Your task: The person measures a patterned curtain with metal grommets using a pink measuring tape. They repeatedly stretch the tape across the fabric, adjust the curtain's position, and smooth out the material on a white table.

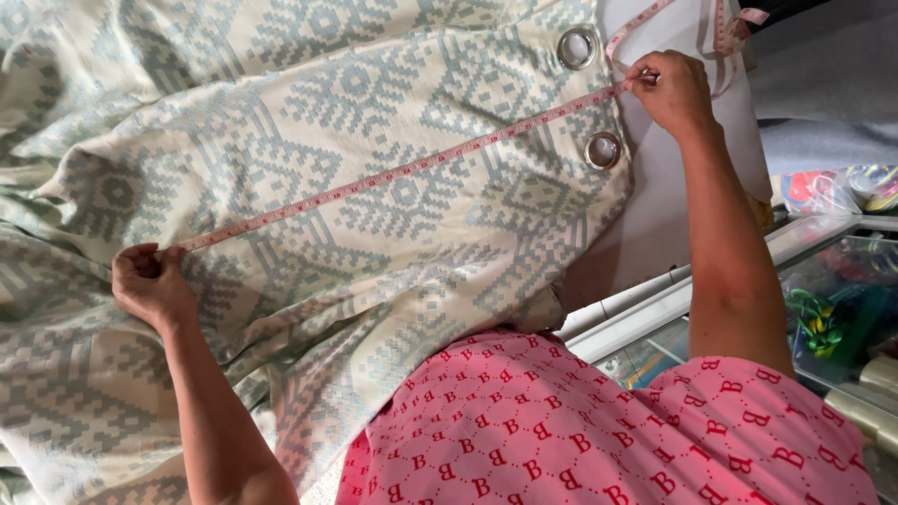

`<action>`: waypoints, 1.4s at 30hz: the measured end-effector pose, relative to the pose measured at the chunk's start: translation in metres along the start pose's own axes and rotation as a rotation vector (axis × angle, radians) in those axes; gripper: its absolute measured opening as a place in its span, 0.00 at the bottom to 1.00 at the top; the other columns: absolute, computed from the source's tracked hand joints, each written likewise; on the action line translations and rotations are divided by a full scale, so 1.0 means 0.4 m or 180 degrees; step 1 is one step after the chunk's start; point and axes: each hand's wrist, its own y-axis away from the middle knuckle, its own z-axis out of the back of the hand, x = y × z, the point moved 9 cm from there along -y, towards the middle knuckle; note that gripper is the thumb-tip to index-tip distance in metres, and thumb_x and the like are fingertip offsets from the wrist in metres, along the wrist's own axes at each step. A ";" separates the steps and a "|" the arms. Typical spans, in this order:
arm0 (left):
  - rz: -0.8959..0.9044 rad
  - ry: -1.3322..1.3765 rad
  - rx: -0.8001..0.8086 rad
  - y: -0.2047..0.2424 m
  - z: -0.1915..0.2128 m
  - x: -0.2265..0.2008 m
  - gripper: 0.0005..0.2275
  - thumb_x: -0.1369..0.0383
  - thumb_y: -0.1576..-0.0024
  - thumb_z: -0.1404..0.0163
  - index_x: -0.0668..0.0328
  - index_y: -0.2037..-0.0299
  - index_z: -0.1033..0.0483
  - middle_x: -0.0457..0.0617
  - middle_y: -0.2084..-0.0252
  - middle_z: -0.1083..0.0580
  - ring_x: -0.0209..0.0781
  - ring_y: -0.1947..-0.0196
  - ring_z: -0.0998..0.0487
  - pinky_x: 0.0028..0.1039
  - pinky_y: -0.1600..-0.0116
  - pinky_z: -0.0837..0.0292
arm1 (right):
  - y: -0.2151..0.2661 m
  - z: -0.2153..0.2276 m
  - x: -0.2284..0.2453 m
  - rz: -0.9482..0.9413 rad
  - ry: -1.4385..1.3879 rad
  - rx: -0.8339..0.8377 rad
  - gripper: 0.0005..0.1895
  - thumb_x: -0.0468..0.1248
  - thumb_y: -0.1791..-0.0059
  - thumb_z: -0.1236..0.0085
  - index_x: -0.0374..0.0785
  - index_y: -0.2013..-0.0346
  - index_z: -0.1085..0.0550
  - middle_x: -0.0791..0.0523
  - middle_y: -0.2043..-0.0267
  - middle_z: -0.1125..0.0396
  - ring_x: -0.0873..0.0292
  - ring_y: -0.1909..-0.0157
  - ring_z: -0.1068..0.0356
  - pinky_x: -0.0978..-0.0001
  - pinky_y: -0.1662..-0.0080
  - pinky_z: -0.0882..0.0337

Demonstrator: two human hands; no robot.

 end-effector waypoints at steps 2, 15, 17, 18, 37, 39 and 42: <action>0.0041 -0.0010 0.0022 0.003 0.001 -0.010 0.14 0.85 0.39 0.33 0.59 0.56 0.24 0.45 0.63 0.28 0.33 0.66 0.30 0.27 0.60 0.23 | -0.002 -0.003 -0.005 -0.0019 -0.0016 0.0006 0.03 0.27 0.45 0.33 0.36 0.58 0.19 0.51 0.60 0.25 0.58 0.62 0.25 0.63 0.57 0.28; -0.0168 -0.0064 -0.0097 0.002 0.003 -0.001 0.17 0.85 0.41 0.29 0.62 0.53 0.25 0.48 0.63 0.26 0.35 0.66 0.27 0.27 0.61 0.22 | -0.003 -0.008 -0.006 -0.0005 -0.0088 0.0031 0.04 0.25 0.46 0.36 0.36 0.58 0.20 0.50 0.59 0.25 0.57 0.62 0.24 0.63 0.59 0.26; -0.0232 -0.0121 -0.0158 0.002 0.006 -0.013 0.18 0.86 0.42 0.28 0.63 0.55 0.26 0.51 0.59 0.26 0.36 0.68 0.26 0.29 0.62 0.22 | -0.005 -0.015 -0.020 0.0036 0.0005 -0.0001 0.04 0.26 0.46 0.34 0.36 0.59 0.20 0.51 0.59 0.25 0.56 0.61 0.25 0.62 0.60 0.27; -0.0297 -0.0177 -0.0218 0.004 0.010 -0.021 0.19 0.87 0.44 0.28 0.63 0.57 0.28 0.53 0.55 0.27 0.38 0.71 0.24 0.30 0.63 0.22 | -0.006 -0.017 -0.025 0.0076 0.0098 -0.0033 0.04 0.27 0.47 0.33 0.37 0.60 0.20 0.52 0.60 0.25 0.55 0.60 0.26 0.61 0.60 0.28; -0.1754 -0.2045 0.0513 0.137 -0.054 -0.167 0.11 0.73 0.28 0.44 0.77 0.43 0.18 0.65 0.44 0.27 0.65 0.48 0.31 0.51 0.38 0.39 | -0.003 -0.025 -0.063 0.0332 0.0110 -0.0337 0.05 0.28 0.49 0.37 0.40 0.60 0.22 0.54 0.61 0.24 0.53 0.59 0.23 0.61 0.57 0.29; -0.1804 -0.2223 0.0651 0.151 -0.048 -0.186 0.18 0.70 0.27 0.46 0.84 0.36 0.23 0.71 0.39 0.25 0.65 0.42 0.29 0.49 0.34 0.38 | -0.008 -0.022 -0.038 0.0235 0.0113 -0.0281 0.07 0.29 0.51 0.38 0.44 0.62 0.23 0.55 0.61 0.24 0.51 0.59 0.22 0.59 0.58 0.29; -0.1287 -0.1996 0.0929 0.149 -0.056 -0.186 0.21 0.68 0.26 0.49 0.87 0.33 0.29 0.78 0.36 0.30 0.71 0.37 0.35 0.55 0.34 0.42 | 0.001 -0.008 0.002 -0.0178 -0.0068 -0.0034 0.07 0.26 0.47 0.42 0.42 0.62 0.25 0.53 0.59 0.25 0.50 0.57 0.24 0.55 0.63 0.30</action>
